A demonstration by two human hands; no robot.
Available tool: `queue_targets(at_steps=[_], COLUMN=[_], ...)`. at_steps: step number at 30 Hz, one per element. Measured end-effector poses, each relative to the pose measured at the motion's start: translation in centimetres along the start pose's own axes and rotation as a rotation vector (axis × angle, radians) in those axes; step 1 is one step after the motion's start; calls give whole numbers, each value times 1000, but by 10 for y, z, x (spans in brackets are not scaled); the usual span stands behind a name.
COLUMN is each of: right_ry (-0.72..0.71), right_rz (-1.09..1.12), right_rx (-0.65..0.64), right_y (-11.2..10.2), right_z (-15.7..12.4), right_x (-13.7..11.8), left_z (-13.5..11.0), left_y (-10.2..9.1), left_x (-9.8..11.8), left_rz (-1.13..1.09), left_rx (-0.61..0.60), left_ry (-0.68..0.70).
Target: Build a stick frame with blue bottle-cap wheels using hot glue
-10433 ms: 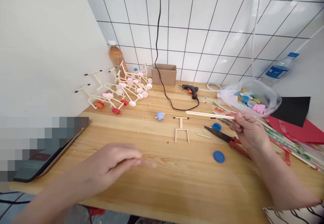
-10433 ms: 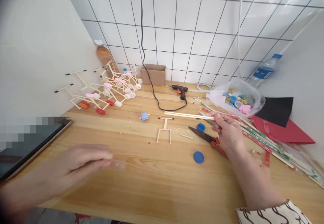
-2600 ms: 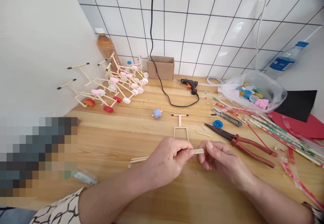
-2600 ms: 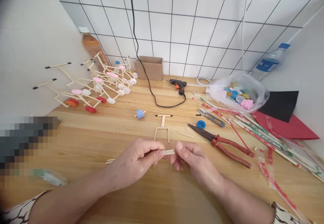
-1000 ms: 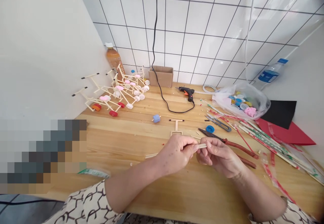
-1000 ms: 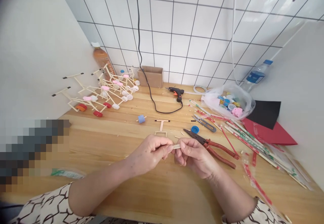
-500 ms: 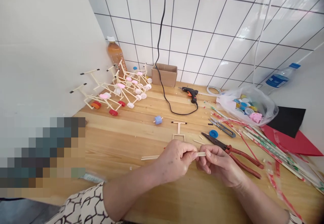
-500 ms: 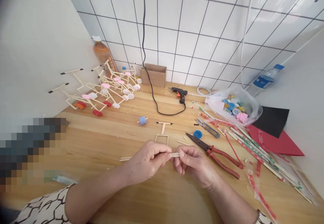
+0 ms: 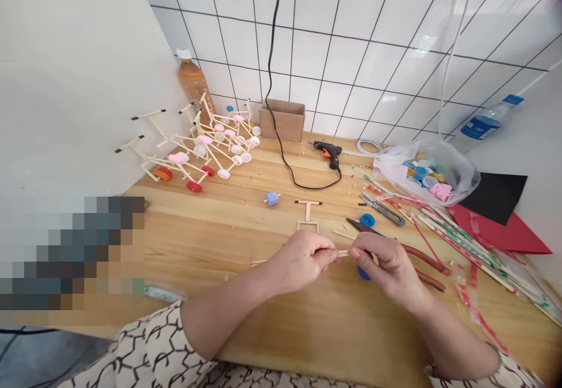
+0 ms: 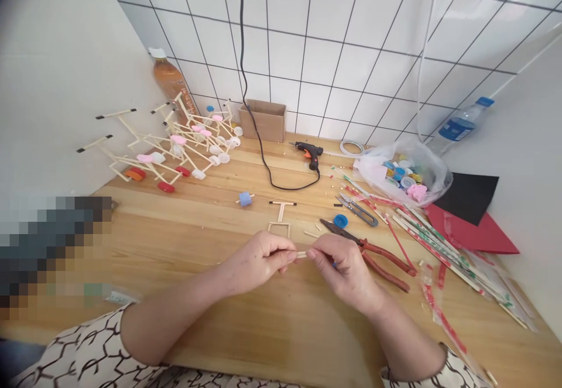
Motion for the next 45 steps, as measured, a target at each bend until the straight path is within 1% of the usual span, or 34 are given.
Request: queue_targets(at_steps=[4, 8, 16, 22, 29, 33, 37, 42, 45], right_ry=[18, 42, 62, 64, 69, 72, 80, 140, 195], right_rz=[-54, -71, -69, -74, -76, -80, -63, 0, 25], right_rx=[49, 54, 54, 51, 49, 44, 44, 26, 12], right_y=[-10, -16, -20, -23, -25, -26, -25, -25, -32], right_z=[2, 3, 1, 1, 2, 2, 1, -1, -1], right_x=[7, 10, 14, 17, 15, 15, 15, 17, 18], left_z=[2, 3, 3, 3, 3, 2, 1, 0, 0], left_y=[-6, -10, -10, -11, -12, -12, -11, -12, -13], left_x=[-6, -7, -13, -16, -15, -12, -11, -10, -8], left_rz=[-50, -42, -69, -38, -33, -22, -4, -9, -6], left_rx=[17, 27, 9, -2, -29, -22, -1, 19, 39], left_ry=[-70, -89, -129, -148, -174, -138, -136, -124, -133])
Point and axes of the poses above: each hand's wrist, its own z-axis towards the middle knuckle, its own y-axis out of the palm, x = y × z, the point moved 1 cm from there along z, towards the middle knuckle, and after that the axes turned 5 degrees about y, right-handed, at the moved point
